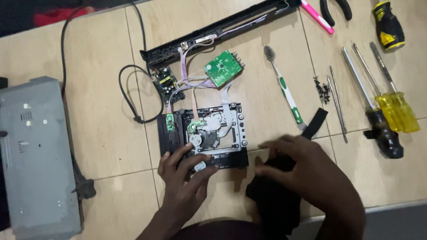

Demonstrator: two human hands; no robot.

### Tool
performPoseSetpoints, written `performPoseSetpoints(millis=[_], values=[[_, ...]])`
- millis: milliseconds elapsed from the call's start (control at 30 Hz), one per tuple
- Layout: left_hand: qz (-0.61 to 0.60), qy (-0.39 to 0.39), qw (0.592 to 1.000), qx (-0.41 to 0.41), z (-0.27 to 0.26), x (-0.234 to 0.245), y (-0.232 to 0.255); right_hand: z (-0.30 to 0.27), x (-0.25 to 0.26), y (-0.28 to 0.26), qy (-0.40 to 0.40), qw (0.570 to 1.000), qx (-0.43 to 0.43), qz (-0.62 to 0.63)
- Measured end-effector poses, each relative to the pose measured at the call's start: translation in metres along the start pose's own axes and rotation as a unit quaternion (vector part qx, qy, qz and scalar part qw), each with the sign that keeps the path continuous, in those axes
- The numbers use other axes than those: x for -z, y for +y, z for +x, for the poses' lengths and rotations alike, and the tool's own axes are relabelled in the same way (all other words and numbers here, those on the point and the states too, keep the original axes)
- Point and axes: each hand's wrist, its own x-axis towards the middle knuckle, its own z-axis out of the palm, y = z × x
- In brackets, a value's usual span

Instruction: Cleaning and adjusting internal components of an electronic device using a brush and cloth

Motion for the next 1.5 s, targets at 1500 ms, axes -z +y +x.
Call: performPoseSetpoints(millis=[1500], values=[[-0.001,0.0,1.0,0.004,0.008,0.002,0.001,0.049,-0.069,-0.041,0.248,0.963,0.033,0.103]])
